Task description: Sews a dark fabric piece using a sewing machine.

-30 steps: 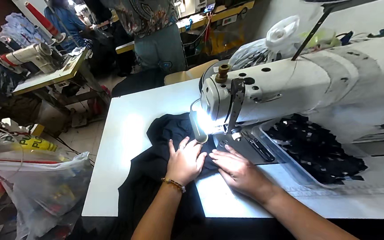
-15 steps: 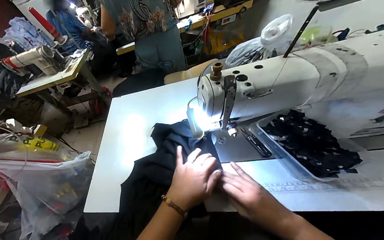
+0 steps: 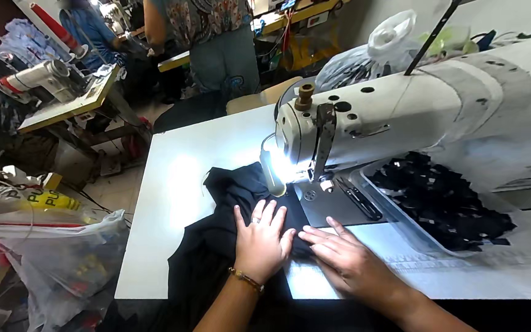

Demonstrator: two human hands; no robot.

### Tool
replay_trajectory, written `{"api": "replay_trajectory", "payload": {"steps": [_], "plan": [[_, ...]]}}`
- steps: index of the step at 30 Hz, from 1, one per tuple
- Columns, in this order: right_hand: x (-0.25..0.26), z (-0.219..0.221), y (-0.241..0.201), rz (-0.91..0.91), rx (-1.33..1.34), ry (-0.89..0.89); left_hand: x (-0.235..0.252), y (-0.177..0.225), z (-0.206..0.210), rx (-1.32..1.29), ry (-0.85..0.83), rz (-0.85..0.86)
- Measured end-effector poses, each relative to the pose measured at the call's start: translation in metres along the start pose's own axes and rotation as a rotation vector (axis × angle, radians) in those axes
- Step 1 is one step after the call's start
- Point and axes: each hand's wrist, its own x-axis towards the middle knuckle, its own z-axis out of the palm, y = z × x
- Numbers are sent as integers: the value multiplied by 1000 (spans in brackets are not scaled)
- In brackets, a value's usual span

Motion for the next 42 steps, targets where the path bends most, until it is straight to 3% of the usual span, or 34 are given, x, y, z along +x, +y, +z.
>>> {"api": "replay_trajectory", "payload": {"steps": [9, 12, 16, 21, 25, 30, 42], "plan": [[30, 7, 10, 46, 4, -11, 24, -9, -10, -29, -43, -26], [41, 11, 16, 52, 11, -6, 27, -14, -13, -40, 29, -12], [48, 12, 22, 52, -11, -22, 16, -23, -10, -99, 429, 256], [45, 8, 17, 46, 2, -32, -11, -6, -38, -191, 284, 544], [19, 6, 6, -81, 23, 32, -13, -2, -28, -258, 264, 418], [-9, -6, 3, -36, 25, -10, -25, 0, 2, -50, 121, 169], [18, 1, 11, -7, 5, 4, -7, -5, 2, -33, 122, 82]]}}
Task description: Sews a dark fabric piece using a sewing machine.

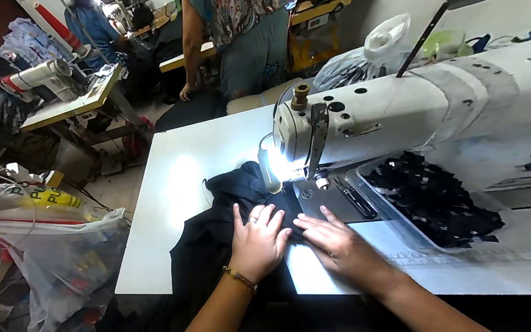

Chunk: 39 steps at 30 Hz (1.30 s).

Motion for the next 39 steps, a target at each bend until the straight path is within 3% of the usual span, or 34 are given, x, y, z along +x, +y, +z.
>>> {"api": "replay_trajectory", "payload": {"steps": [15, 20, 22, 39], "plan": [[29, 11, 14, 71, 19, -17, 30, -2, -12, 14, -93, -118], [24, 10, 11, 10, -58, 25, 19, 5, 1, 64, 39, 44], [21, 12, 11, 2, -61, 40, 15, 5, 4, 66, 35, 34], [43, 14, 22, 59, -55, 29, 35, 0, -5, 65, -148, -70]]}}
